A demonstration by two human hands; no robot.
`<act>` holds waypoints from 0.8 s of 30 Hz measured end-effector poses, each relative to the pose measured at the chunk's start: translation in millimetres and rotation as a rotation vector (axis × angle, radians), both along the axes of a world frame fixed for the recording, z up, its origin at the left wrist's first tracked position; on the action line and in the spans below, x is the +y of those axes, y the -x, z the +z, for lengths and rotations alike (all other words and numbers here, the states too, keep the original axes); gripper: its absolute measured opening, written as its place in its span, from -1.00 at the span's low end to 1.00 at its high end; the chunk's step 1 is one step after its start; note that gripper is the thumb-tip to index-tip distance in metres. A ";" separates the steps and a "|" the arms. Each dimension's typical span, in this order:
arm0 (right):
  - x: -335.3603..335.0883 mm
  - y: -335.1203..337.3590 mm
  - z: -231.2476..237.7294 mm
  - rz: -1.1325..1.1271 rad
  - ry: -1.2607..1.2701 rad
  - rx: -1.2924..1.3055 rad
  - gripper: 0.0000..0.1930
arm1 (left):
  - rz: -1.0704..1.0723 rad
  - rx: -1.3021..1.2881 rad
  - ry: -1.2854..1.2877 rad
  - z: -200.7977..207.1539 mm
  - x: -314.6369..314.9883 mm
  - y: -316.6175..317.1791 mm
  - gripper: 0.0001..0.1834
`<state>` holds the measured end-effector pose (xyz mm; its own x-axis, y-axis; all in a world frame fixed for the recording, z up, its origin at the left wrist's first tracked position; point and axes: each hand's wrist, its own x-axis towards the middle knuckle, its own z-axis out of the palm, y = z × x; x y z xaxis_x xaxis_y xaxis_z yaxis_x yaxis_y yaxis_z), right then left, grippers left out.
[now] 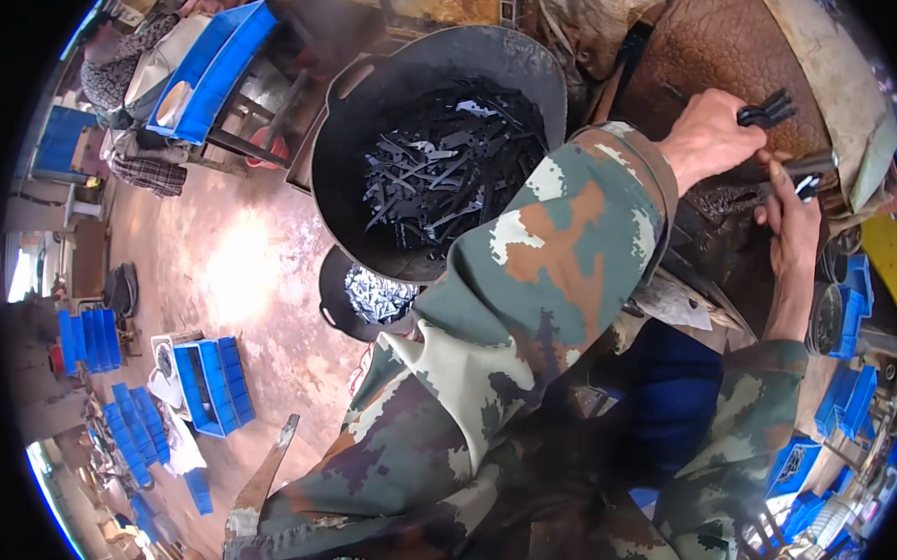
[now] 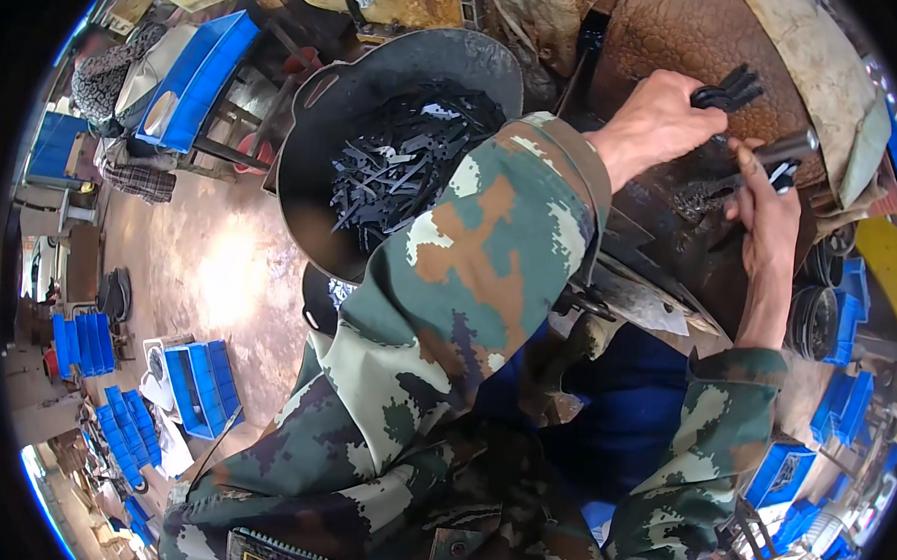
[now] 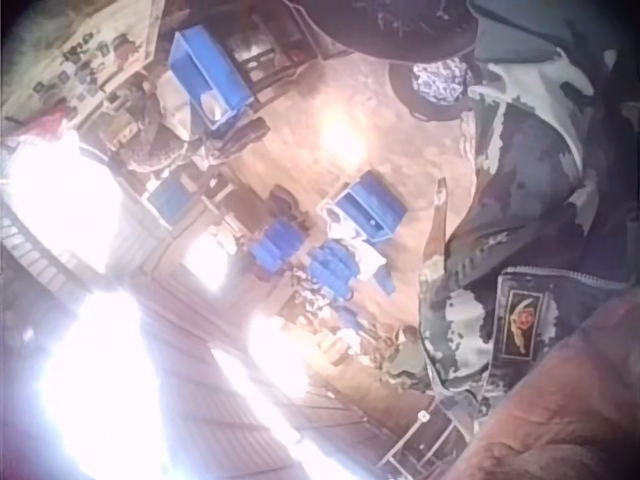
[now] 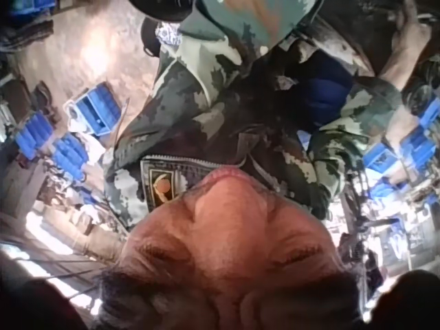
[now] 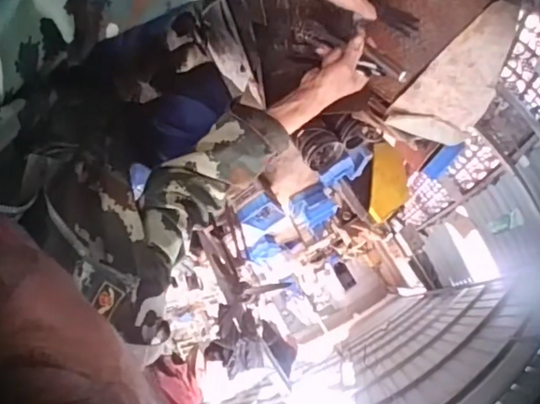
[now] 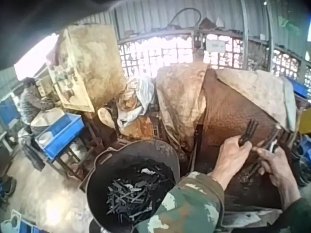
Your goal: Picking metal parts from a container and placing them into a fabrication machine for processing.
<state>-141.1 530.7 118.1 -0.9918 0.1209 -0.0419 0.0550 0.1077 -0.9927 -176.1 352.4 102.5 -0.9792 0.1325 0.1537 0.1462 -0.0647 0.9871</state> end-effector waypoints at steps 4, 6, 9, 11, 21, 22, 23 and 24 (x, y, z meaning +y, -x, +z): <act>-3.9 -56.4 17.9 0.102 -0.172 -0.024 -0.76 | -0.014 0.002 0.055 6.2 1.6 4.3 -0.77; -8.8 -77.6 -1.6 0.232 -0.224 -0.003 -0.74 | -0.037 -0.071 0.139 -0.4 -10.6 0.6 -0.78; -5.6 -103.9 -13.9 0.431 -0.538 0.305 -0.70 | -0.053 0.025 0.146 -8.7 2.9 5.8 -0.69; 4.5 -122.3 -11.9 0.501 -0.926 0.338 -0.64 | -0.112 0.123 0.214 -16.3 11.1 14.1 -0.65; 20.8 -107.1 -13.3 0.563 -0.665 0.262 -0.68 | -0.158 0.091 0.802 -27.8 -17.3 18.5 -0.70; 17.9 -102.3 -2.3 0.508 -0.498 0.221 -0.72 | -0.185 0.043 0.860 -28.3 -20.9 17.6 -0.70; 16.7 -102.7 15.0 0.359 -0.283 -0.120 -0.83 | -0.187 0.039 0.863 -29.6 -23.7 17.2 -0.70; 17.8 -97.8 16.1 0.178 -0.142 -0.069 -0.85 | -0.231 0.048 0.931 -31.0 -18.9 18.3 -0.67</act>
<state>-43.3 548.5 134.1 -0.9934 -0.0463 -0.1049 0.0894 0.2603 -0.9614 -194.4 333.4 71.5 -0.9088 0.4111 -0.0712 0.2701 0.7098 0.6506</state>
